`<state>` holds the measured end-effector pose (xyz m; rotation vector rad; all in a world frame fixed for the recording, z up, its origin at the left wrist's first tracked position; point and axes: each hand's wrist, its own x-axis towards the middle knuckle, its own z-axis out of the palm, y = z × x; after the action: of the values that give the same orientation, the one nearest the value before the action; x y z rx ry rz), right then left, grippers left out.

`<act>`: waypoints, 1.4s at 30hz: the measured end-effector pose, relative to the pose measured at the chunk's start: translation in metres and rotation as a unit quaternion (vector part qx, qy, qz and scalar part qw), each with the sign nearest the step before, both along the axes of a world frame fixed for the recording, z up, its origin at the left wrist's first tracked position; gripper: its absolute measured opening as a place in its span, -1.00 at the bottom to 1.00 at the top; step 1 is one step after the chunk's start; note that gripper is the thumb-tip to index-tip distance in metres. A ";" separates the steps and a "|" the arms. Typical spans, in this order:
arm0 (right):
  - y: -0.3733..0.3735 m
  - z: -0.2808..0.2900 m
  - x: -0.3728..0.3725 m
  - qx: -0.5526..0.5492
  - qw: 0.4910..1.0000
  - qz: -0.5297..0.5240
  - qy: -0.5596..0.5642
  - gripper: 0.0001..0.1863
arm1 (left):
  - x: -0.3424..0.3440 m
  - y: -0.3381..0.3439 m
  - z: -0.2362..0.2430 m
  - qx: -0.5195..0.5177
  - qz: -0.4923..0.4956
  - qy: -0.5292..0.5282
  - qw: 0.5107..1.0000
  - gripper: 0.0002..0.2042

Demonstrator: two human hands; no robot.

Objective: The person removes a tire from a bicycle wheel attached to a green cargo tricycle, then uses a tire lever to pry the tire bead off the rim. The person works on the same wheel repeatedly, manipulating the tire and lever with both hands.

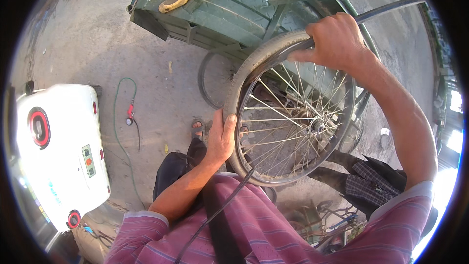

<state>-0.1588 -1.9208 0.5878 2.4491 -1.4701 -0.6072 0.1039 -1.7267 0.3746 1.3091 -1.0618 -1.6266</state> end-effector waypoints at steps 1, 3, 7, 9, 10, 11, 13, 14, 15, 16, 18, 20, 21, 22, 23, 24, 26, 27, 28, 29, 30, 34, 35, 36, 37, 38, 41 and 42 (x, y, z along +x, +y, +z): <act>-0.008 0.001 0.005 0.012 1.000 0.002 0.005 -0.15 | 0.000 0.005 0.001 0.010 0.008 0.007 1.000 -0.44; -0.026 0.002 0.011 0.030 0.999 0.023 0.019 -0.15 | 0.000 0.007 -0.003 0.012 0.012 0.007 1.000 -0.45; -0.061 -0.002 0.032 0.077 0.992 0.100 0.027 -0.14 | 0.003 0.004 -0.006 0.007 -0.003 0.007 1.000 -0.54; -0.070 -0.007 0.052 0.107 0.982 0.154 0.030 -0.14 | 0.003 0.004 -0.011 -0.001 -0.014 0.001 1.000 -0.54; -0.078 -0.011 0.077 0.156 0.973 0.144 0.092 -0.14 | 0.003 0.004 -0.014 -0.009 -0.011 0.001 1.000 -0.54; -0.077 -0.015 0.079 0.152 0.973 0.158 0.080 -0.11 | 0.003 0.005 -0.016 -0.017 -0.010 0.001 1.000 -0.54; -0.077 -0.019 0.091 0.138 0.971 0.189 0.055 -0.06 | 0.003 0.002 -0.022 -0.033 -0.002 0.004 0.999 -0.53; -0.077 -0.013 0.093 0.145 0.972 0.162 0.088 -0.09 | 0.002 0.002 -0.023 -0.037 0.001 0.009 0.999 -0.54; -0.073 -0.013 0.092 0.142 0.975 0.143 0.089 -0.09 | 0.001 0.003 -0.024 -0.040 0.005 0.015 0.999 -0.54; -0.070 -0.012 0.086 0.139 0.979 0.123 0.090 -0.10 | 0.000 0.002 -0.025 -0.031 0.008 0.027 0.999 -0.55; -0.052 -0.012 0.065 0.084 0.985 0.143 0.048 -0.10 | 0.004 -0.004 -0.023 -0.021 -0.002 0.017 1.000 -0.52; -0.022 -0.015 0.042 0.061 0.994 0.091 0.002 -0.12 | 0.003 -0.006 -0.024 -0.016 0.008 0.036 0.999 -0.53; -0.009 -0.015 0.031 0.044 0.997 0.064 -0.020 -0.14 | 0.002 -0.011 -0.026 -0.020 0.004 0.037 0.999 -0.52; 0.005 -0.021 0.021 0.022 0.998 0.045 -0.041 -0.16 | 0.003 -0.014 -0.027 -0.022 0.005 0.033 0.999 -0.52; 0.020 -0.020 0.010 -0.003 0.998 0.017 -0.055 -0.18 | 0.000 -0.020 -0.027 -0.027 -0.004 0.037 0.999 -0.51; 0.023 -0.019 0.002 -0.016 0.998 0.006 -0.059 -0.19 | -0.002 -0.031 -0.020 -0.048 -0.003 0.022 0.999 -0.50; 0.022 -0.012 -0.002 -0.010 0.998 -0.048 -0.047 -0.16 | -0.005 -0.055 -0.005 -0.090 -0.007 -0.002 0.996 -0.48; 0.019 -0.010 -0.002 -0.007 0.996 -0.073 -0.043 -0.15 | -0.006 -0.062 -0.011 -0.075 -0.013 0.016 0.997 -0.48; 0.014 -0.007 -0.001 -0.016 0.997 -0.059 -0.042 -0.20 | -0.007 -0.069 -0.016 -0.060 -0.018 0.033 0.997 -0.47; 0.010 -0.006 -0.002 -0.018 0.997 -0.060 -0.040 -0.20 | -0.006 -0.070 -0.017 -0.063 -0.015 0.022 0.998 -0.47; 0.007 -0.007 -0.005 -0.016 0.997 -0.066 -0.037 -0.19 | -0.006 -0.072 -0.014 -0.063 -0.017 0.013 0.998 -0.48; 0.001 -0.009 -0.014 -0.019 0.998 -0.044 -0.030 -0.17 | 0.000 -0.033 0.001 -0.037 -0.016 -0.047 0.998 -0.40; -0.001 -0.010 -0.013 -0.018 0.999 -0.035 -0.029 -0.17 | 0.002 -0.008 -0.003 -0.025 -0.013 -0.049 0.998 -0.38; -0.004 -0.009 -0.010 -0.008 0.999 -0.032 -0.025 -0.16 | 0.001 0.009 -0.002 -0.011 0.000 -0.053 0.999 -0.39; -0.011 -0.007 -0.006 0.002 0.999 -0.028 -0.021 -0.16 | 0.000 0.019 -0.003 0.002 0.013 -0.056 0.998 -0.40; -0.018 -0.006 -0.003 0.012 1.000 -0.024 -0.017 -0.15 | 0.001 0.022 -0.007 -0.002 0.006 -0.058 0.998 -0.40; -0.042 -0.005 0.007 0.034 0.998 0.038 0.020 -0.14 | 0.002 0.015 -0.008 -0.018 0.008 -0.059 0.998 -0.42; -0.047 -0.004 0.013 0.029 0.997 0.066 0.006 -0.12 | 0.001 0.016 -0.008 -0.019 0.009 -0.054 0.998 -0.43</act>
<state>-0.1458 -1.9680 0.5834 2.5570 -1.2908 -0.6437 0.1048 -1.7106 0.3667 1.3903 -1.1375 -1.5298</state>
